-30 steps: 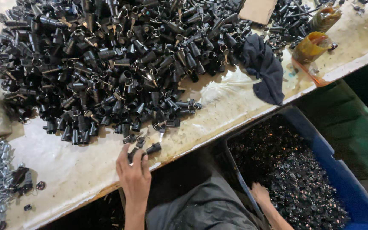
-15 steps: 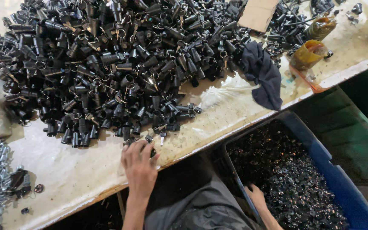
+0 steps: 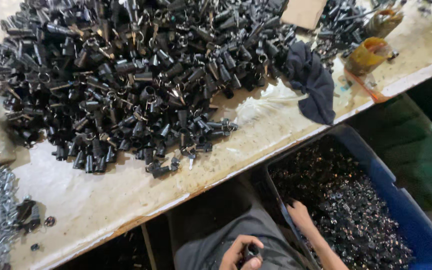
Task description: The person sits at a factory workbench assembling small black plug-shaped components. They pick a housing from a bin, insert a small metal insert or contact into it by hand, press the parts together, and place the finished assembly onto a large pile on the bench, repeating this cycle continuously.
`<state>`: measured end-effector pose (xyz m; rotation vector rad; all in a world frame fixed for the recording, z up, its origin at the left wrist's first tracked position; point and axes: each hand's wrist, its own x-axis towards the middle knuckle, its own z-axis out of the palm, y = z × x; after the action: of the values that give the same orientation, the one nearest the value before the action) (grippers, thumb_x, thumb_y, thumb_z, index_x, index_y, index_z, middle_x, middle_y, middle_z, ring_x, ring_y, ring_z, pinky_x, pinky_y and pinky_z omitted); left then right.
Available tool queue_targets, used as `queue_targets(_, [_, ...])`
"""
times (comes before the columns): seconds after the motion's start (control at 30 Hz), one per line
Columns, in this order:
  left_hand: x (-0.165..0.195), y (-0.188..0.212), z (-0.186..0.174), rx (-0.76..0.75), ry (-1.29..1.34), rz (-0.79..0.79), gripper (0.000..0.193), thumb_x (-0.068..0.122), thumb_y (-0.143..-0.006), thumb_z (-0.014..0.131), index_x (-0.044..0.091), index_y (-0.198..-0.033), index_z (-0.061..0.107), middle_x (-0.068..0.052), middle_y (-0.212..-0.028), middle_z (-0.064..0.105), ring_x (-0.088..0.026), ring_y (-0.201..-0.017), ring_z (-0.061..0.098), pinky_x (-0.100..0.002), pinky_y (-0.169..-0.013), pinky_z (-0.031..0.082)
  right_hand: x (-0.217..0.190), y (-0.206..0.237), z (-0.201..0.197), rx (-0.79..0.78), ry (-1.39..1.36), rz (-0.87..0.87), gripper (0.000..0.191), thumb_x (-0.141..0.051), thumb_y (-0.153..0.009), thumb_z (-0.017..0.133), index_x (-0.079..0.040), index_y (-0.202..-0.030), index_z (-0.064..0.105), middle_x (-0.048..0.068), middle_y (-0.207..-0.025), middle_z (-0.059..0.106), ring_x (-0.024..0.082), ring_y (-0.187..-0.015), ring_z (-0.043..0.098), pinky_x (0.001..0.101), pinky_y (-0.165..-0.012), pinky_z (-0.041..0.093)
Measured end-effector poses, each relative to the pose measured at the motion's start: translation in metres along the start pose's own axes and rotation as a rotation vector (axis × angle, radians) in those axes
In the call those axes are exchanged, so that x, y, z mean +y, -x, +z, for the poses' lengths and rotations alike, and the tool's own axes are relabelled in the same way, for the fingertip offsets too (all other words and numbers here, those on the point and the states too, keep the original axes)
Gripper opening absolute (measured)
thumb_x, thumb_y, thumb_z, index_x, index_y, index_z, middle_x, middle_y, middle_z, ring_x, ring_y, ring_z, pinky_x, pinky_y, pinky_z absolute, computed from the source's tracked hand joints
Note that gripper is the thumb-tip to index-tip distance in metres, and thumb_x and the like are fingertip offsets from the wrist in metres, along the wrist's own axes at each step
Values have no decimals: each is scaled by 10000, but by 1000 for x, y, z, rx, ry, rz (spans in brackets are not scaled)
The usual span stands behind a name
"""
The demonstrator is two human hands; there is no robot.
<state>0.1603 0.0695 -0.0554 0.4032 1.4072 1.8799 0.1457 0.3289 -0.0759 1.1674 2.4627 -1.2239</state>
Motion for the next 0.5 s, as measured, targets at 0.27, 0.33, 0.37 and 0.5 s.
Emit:
queue_targets(0.27, [25,10,-51,272,-257,33,376,267,-942,693,88,-1272,666,14,-805,561,-74,-737,492,-228,-699,396,-2,-10,-27,-289,-1278,288,303,-234,-929,582,-91,-1173,691,33,-935,673,178,-678,572,312,-449,426])
queue_targets(0.33, [44,6,-53,281,-281,64,382,266,-948,685,86,-1284,648,15,-814,575,-70,-749,506,-225,-708,412,-5,-13,-34,-318,-1243,213,331,-152,-897,572,-96,-1219,624,43,-925,655,155,-671,564,293,-444,396])
queue_targets(0.37, [51,5,-51,263,-311,96,378,263,-960,687,78,-1287,640,19,-837,582,-65,-772,515,-222,-723,420,-8,-12,-36,-341,-1264,150,323,-195,-917,576,-82,-1216,620,45,-901,645,147,-667,561,284,-434,397])
queue_targets(0.5, [53,-8,-35,262,-249,53,414,273,-932,697,86,-1296,635,14,-772,599,-69,-719,561,-226,-689,451,-17,7,-39,-388,-1396,-7,299,-286,-994,629,-38,-1160,607,34,-800,581,123,-647,545,253,-387,378])
